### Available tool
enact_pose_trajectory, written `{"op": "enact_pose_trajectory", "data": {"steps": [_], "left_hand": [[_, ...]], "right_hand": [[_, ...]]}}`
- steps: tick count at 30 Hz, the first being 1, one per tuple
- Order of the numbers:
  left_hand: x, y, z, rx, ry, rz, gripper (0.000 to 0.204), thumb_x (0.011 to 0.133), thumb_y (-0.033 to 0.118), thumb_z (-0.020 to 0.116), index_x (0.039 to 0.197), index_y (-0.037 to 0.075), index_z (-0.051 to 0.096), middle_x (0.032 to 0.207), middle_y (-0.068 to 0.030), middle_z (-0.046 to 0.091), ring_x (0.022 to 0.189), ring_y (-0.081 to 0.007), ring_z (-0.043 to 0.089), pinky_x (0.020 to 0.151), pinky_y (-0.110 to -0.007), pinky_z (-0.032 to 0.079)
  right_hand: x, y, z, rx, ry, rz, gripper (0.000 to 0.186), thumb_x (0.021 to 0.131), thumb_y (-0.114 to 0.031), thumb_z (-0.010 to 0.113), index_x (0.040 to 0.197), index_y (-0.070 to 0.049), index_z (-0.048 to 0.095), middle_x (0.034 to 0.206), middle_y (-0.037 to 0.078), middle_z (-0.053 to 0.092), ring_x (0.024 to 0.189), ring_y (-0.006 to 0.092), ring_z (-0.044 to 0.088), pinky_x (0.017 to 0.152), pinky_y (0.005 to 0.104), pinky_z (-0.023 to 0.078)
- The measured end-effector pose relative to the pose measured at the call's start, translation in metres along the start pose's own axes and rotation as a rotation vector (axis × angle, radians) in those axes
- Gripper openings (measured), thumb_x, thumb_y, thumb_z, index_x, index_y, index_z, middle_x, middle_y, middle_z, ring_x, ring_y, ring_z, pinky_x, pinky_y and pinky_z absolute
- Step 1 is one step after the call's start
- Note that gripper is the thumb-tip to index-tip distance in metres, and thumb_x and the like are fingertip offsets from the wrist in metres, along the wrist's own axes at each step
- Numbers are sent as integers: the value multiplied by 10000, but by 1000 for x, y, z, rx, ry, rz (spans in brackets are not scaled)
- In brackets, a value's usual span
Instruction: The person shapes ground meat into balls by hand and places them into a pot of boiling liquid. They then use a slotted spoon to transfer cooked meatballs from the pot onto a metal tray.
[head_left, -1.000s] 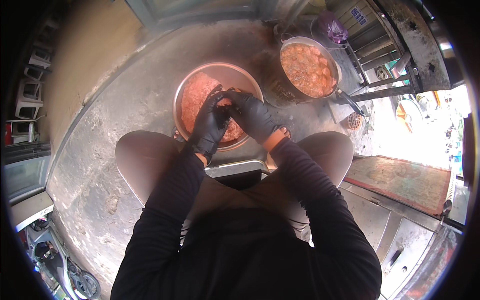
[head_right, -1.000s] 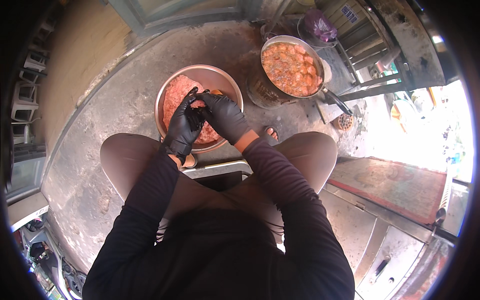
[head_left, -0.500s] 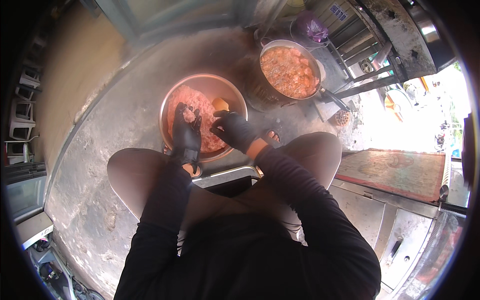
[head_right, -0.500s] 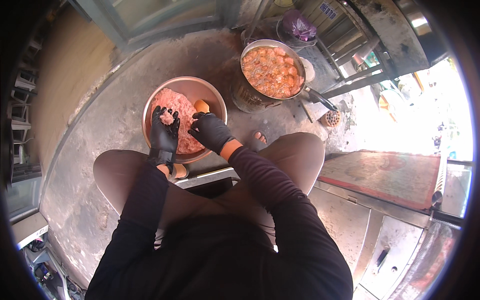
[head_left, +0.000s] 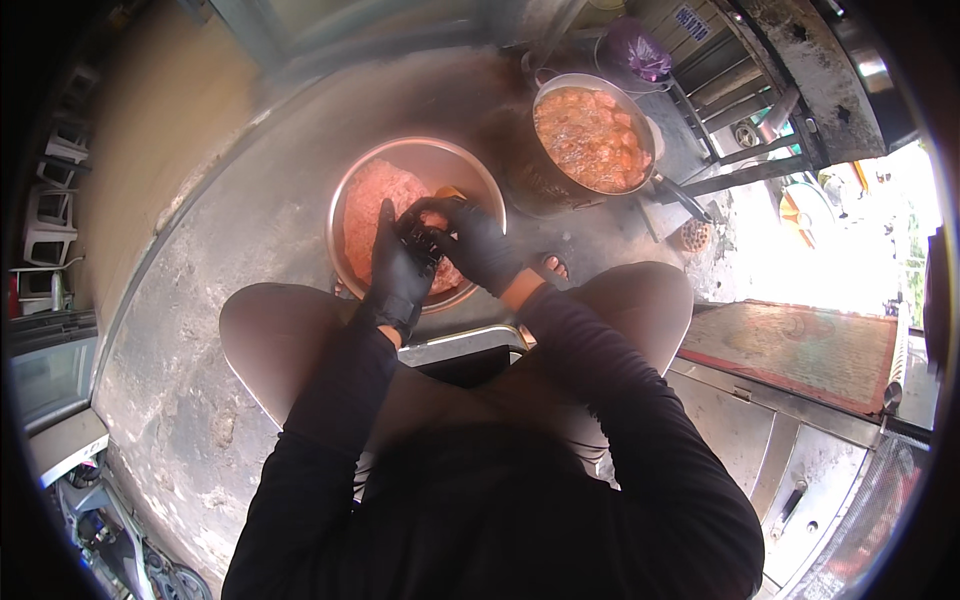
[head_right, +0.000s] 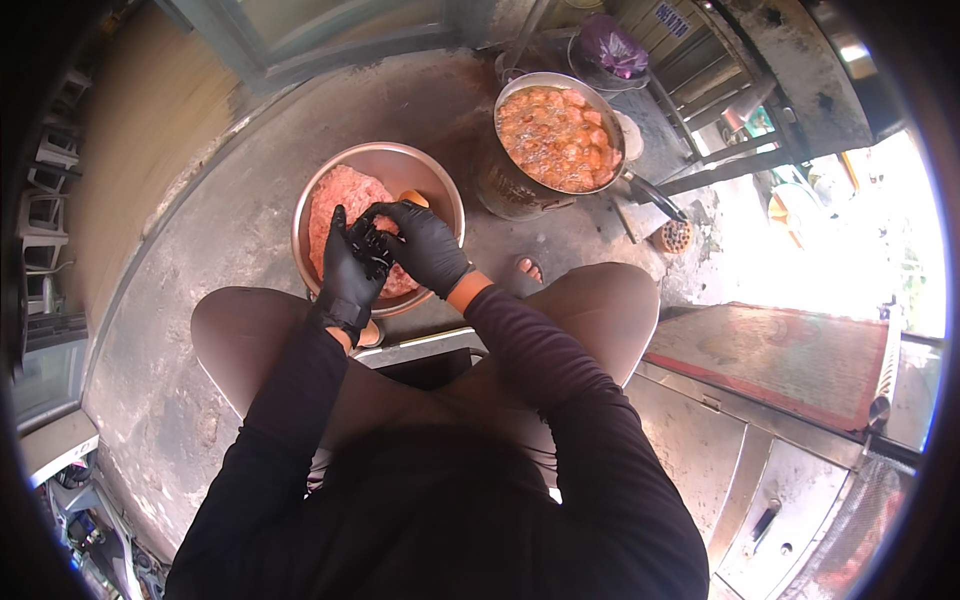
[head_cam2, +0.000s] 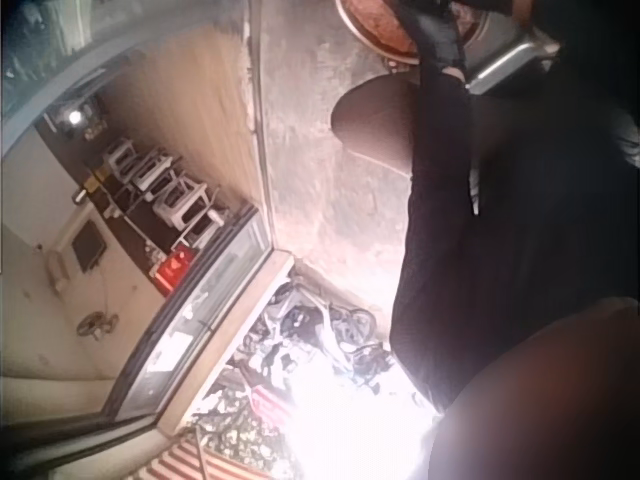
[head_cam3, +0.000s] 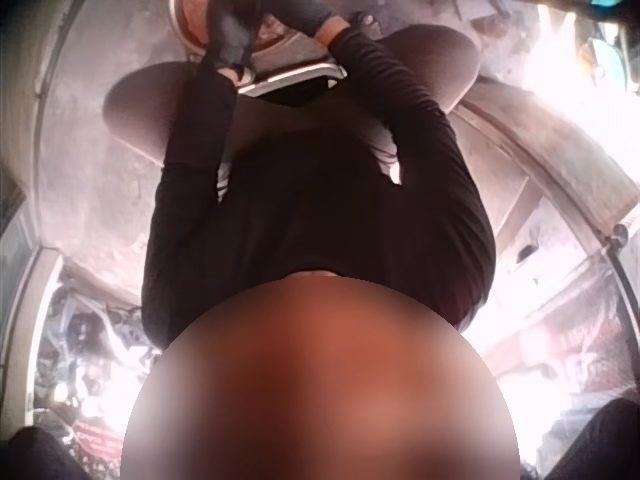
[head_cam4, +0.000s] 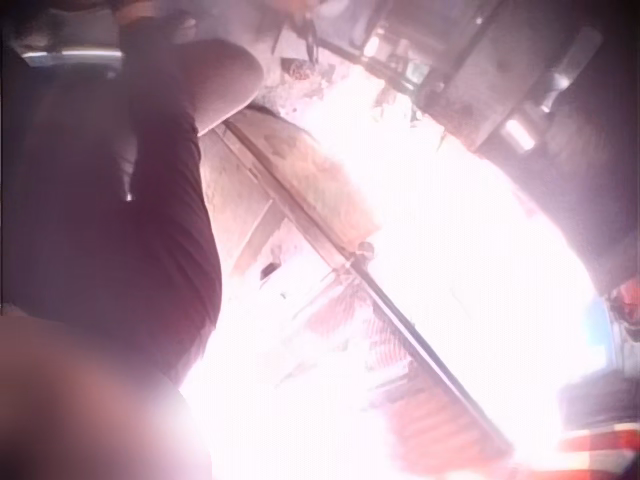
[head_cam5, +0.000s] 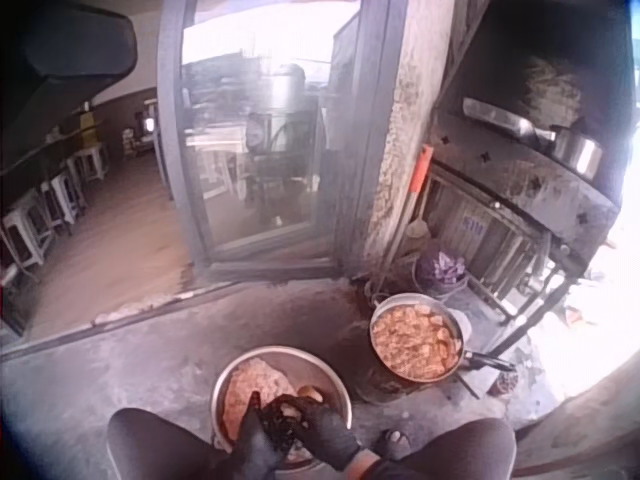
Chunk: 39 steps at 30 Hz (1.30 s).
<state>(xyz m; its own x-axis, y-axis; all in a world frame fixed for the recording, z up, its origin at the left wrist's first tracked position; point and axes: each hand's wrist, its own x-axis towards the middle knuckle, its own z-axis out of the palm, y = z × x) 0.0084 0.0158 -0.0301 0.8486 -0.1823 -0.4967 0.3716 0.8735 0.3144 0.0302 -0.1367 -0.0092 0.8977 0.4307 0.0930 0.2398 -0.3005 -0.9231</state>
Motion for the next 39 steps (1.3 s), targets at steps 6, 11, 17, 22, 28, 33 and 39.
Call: {"op": "enact_pose_trajectory", "data": {"steps": [6,11,17,22,28,33,39], "left_hand": [[-1,-3,9,-45,23,47,536,1041,529,461,1225,52,618,1100,-106,707,1001,-238,699,897,-372,581],[-3,-3,13,-32,68,27,506,1051,491,464,1261,50,594,1130,-107,691,981,-216,702,836,-333,608],[-6,1,12,-80,-63,11,380,1063,318,501,1280,19,589,1158,-115,667,968,-206,698,803,-292,624],[-2,-3,16,90,-107,123,271,1064,157,486,1247,-9,596,1122,-117,669,949,-188,699,790,-292,631],[-2,-3,11,55,-90,83,315,1065,155,458,1287,-29,585,1201,-167,663,1064,-211,677,866,-333,618],[-4,-4,16,34,-183,56,343,1079,197,426,1288,-21,588,1214,-150,664,1110,-222,658,992,-396,566],[-9,-2,18,-9,-223,57,282,1044,128,510,1271,-14,601,1180,-122,669,1072,-198,666,923,-356,588]], "right_hand": [[5,-8,-5,-247,-13,-247,435,840,-143,733,1264,-83,657,1088,170,713,919,331,683,826,414,535],[0,-10,-3,-12,32,2,416,845,-160,739,1249,-87,672,1127,160,708,963,339,670,882,453,520],[4,-9,-7,-436,182,-410,581,816,-189,798,1354,-90,600,1248,167,667,1047,298,654,895,386,535],[9,-1,-13,97,65,101,635,805,-209,839,1345,-15,566,1174,124,660,1003,183,651,876,340,541],[18,13,-16,194,-70,178,443,840,-210,832,1167,-30,595,1026,60,669,906,121,625,807,295,538],[19,16,-22,422,-72,213,410,849,-247,830,1118,-44,597,956,33,659,868,107,617,753,282,529],[19,8,-26,393,-101,227,448,827,-258,850,1118,-40,588,984,37,650,904,96,607,780,271,519]]}}
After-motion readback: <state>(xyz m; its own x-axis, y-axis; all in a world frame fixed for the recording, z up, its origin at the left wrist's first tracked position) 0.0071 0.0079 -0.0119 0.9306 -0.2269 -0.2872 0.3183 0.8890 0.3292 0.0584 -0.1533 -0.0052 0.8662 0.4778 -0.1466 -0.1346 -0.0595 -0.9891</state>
